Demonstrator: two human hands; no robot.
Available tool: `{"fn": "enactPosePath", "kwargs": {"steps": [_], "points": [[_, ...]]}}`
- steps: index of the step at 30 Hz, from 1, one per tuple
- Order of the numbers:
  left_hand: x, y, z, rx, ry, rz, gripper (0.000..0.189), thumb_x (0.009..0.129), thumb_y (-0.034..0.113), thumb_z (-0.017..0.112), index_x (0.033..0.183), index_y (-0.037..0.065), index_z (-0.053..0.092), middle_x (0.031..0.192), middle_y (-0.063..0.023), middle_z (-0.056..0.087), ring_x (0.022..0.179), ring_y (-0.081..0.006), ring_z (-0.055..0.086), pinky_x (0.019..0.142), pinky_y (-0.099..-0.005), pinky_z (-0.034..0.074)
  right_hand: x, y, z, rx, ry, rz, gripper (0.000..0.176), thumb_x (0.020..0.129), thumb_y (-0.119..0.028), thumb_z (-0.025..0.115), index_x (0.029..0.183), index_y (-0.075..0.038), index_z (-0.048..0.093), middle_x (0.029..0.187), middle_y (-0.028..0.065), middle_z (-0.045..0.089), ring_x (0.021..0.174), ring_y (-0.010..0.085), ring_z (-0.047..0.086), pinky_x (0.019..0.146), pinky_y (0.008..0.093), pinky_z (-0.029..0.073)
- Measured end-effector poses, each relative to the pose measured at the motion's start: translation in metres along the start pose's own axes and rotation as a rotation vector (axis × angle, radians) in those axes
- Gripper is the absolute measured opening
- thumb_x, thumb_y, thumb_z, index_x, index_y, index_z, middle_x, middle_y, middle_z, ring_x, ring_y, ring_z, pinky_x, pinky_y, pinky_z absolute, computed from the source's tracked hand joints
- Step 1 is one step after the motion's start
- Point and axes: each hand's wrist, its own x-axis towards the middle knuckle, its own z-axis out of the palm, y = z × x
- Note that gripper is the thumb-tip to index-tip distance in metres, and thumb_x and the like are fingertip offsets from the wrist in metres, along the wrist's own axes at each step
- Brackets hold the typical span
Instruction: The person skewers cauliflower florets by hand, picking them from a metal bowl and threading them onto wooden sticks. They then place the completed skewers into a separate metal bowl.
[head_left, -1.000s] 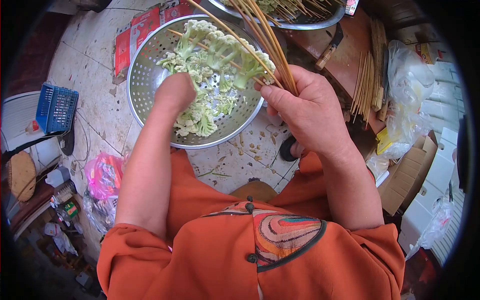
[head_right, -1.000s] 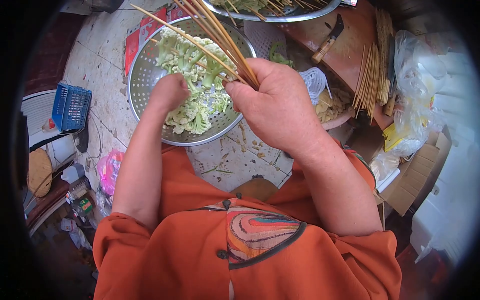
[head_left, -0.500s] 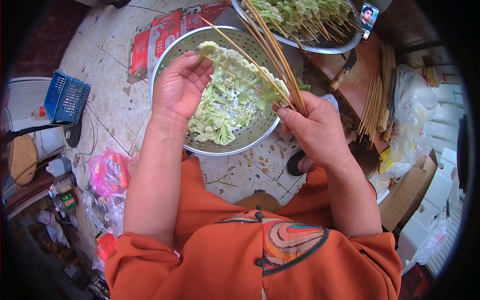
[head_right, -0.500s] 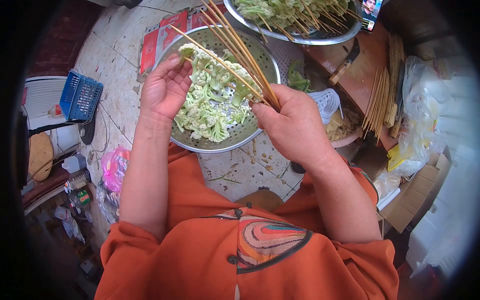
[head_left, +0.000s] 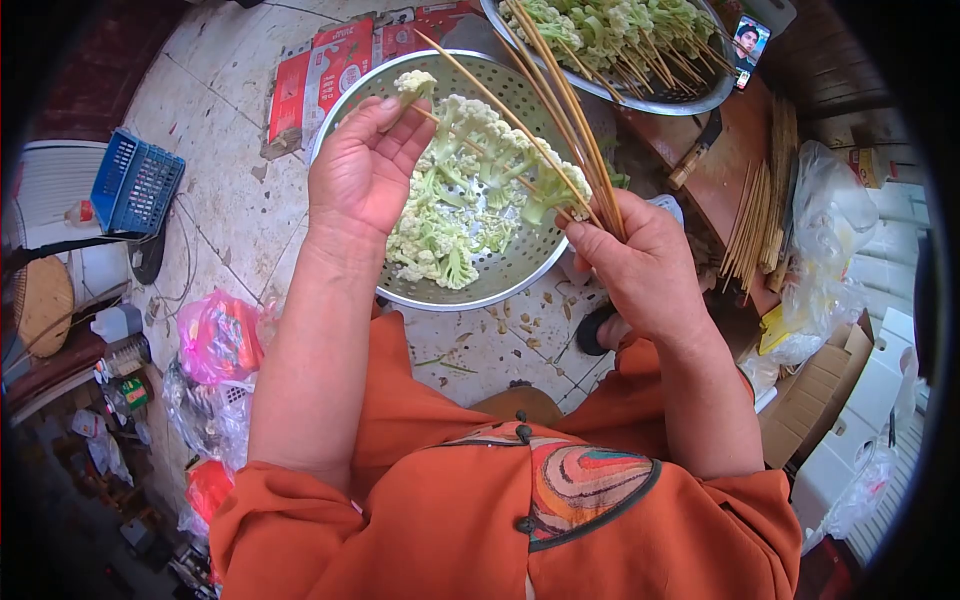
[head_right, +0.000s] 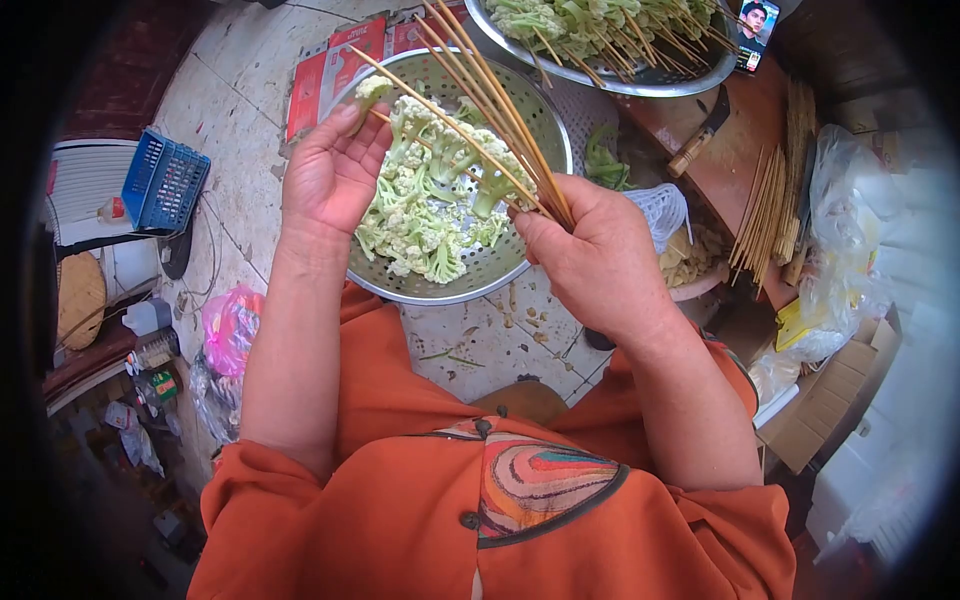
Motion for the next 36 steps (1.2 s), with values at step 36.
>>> {"fn": "enactPosePath", "kwargs": {"steps": [36], "points": [[-0.022,-0.028,0.018,0.135,-0.056,0.058,0.021,0.083,-0.003,0.06,0.101,0.004,0.051,0.097,-0.01,0.062,0.093,-0.0215,0.061,0.089,-0.0428,0.05,0.005,0.007,0.007,0.171,0.005,0.177,0.009,0.086,-0.011,0.061,0.081,-0.004,0.061,0.062,-0.0035,0.053,0.054,0.0038,0.044,0.047,0.0218,0.035]]}}
